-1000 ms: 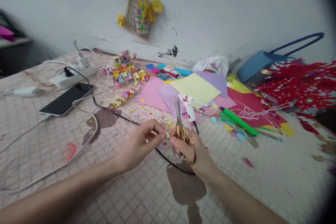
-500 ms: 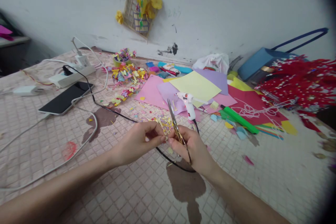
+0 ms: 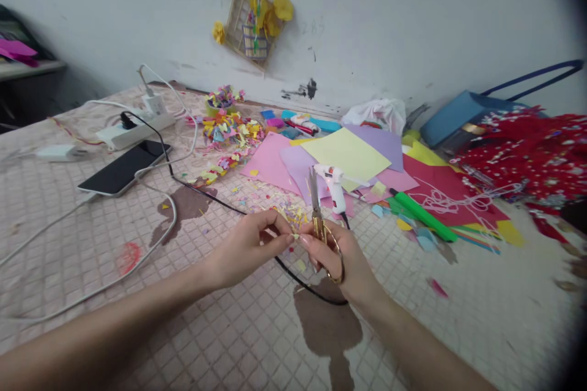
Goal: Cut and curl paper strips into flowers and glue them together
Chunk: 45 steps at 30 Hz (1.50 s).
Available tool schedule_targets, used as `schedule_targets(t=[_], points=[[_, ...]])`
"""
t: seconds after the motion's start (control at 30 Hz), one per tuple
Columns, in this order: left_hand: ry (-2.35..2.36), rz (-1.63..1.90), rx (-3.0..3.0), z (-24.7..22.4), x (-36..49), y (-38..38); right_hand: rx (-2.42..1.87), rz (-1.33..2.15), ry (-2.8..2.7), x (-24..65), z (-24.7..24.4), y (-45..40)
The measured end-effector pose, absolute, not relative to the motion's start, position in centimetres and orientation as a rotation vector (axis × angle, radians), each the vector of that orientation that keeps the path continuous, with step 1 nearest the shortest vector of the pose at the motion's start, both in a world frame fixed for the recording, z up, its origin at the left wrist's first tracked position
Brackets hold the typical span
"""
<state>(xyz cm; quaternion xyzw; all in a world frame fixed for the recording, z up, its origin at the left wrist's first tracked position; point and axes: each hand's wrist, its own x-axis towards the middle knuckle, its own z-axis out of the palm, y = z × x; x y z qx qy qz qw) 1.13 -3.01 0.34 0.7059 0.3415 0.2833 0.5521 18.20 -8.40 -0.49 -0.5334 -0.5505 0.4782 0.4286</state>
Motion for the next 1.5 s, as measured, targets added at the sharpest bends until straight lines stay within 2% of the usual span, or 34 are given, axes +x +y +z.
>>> schedule_targets(t=[0.23,0.77,1.5], points=[[0.791,0.703,1.547,0.4,1.1,-2.9,-1.341,1.143,-1.335,17.9,-0.3,-8.5],[0.736,0.97,1.15,1.0,0.7,-2.4,-1.383,1.255,-1.501,16.8,-0.4,-9.9],[0.799,1.038,1.115,0.6,1.1,-2.7,-1.466,1.175,-1.545,16.7,-1.2,-9.8]])
